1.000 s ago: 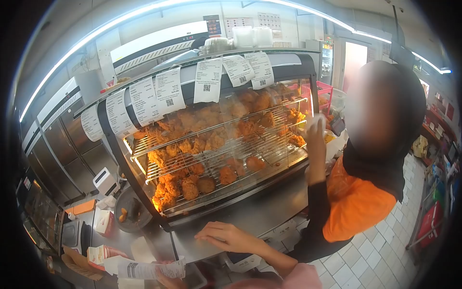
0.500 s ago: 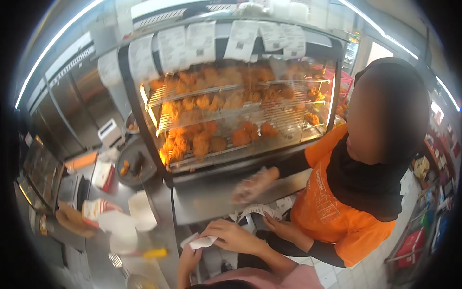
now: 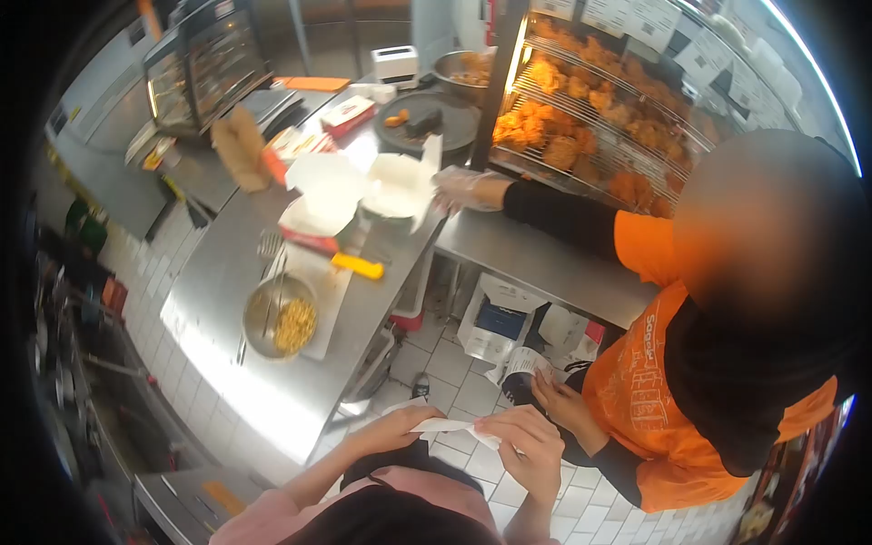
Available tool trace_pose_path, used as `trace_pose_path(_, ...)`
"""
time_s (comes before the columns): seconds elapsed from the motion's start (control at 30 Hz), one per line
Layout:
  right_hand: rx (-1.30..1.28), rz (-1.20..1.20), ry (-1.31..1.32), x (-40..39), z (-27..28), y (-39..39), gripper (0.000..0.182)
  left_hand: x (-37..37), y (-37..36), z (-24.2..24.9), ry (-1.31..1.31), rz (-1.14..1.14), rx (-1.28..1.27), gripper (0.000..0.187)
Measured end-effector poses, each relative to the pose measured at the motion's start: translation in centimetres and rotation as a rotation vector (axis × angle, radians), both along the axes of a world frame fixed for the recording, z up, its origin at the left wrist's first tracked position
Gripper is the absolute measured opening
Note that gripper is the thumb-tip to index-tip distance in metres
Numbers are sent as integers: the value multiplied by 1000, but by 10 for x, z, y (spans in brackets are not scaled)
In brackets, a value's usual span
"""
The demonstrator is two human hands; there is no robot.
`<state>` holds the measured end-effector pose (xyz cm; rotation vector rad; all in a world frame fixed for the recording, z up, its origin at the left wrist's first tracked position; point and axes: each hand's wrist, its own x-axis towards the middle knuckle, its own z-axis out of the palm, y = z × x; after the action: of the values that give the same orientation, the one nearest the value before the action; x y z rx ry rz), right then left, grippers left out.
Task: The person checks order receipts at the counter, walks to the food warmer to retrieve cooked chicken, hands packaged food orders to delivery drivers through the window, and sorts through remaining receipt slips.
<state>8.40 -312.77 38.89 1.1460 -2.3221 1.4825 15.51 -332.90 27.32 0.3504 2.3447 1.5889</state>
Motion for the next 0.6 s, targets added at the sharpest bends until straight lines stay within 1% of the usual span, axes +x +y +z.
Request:
trace_pose_path(0.03, 4, 32, 3, 12, -1, 5, 30, 14, 9, -6, 3, 32, 4, 30)
trace_pose_path(0.1, -16, 17, 14, 42, -8, 17, 28, 43, 24, -17, 77, 84, -7, 31)
trace_pose_path(0.13, -18, 14, 21, 57, -13, 25, 26, 58, 33, -27, 85, 110, 41, 32)
trace_pose_path(0.17, -20, 14, 8, 74, -14, 34, 26, 74, 43, -30, 72, 111, 38, 32)
trace_pose_path(0.23, -2, -79, -34, 106, -14, 52, 26, 106, 62, -31, 3, 117, 96, 35)
trace_pose_path(0.27, 0, -127, -51, 122, -15, 62, 26, 122, 72, -40, -66, 71, 108, 39)
trace_pose_path(0.3, -3, -129, -39, 135, -18, 74, 26, 135, 82, -56, -53, 4, 102, 39)
trace_pose_path(0.37, 5, -243, -112, 153, -20, 97, 19, 149, 94, -78, -73, -184, 39, 35)
trace_pose_path(0.4, 16, -294, -152, 160, -17, 106, 17, 146, 94, -59, -69, -183, 43, 35)
trace_pose_path(0.47, 15, -330, -152, 164, -10, 119, 17, 128, 87, -20, -293, -313, 3, 32)
trace_pose_path(0.5, 7, -364, -155, 164, -6, 120, 17, 118, 85, -12, -288, -319, -1, 32)
trace_pose_path(0.53, -24, -356, -200, 162, 3, 117, 27, 108, 82, -6, -253, -355, -70, 33)
trace_pose_path(0.57, -31, -357, -198, 155, 7, 113, 27, 97, 78, 1, -221, -390, -139, 35)
trace_pose_path(0.6, 33, -335, -169, 145, 10, 109, 25, 84, 73, 7, -224, -389, -143, 35)
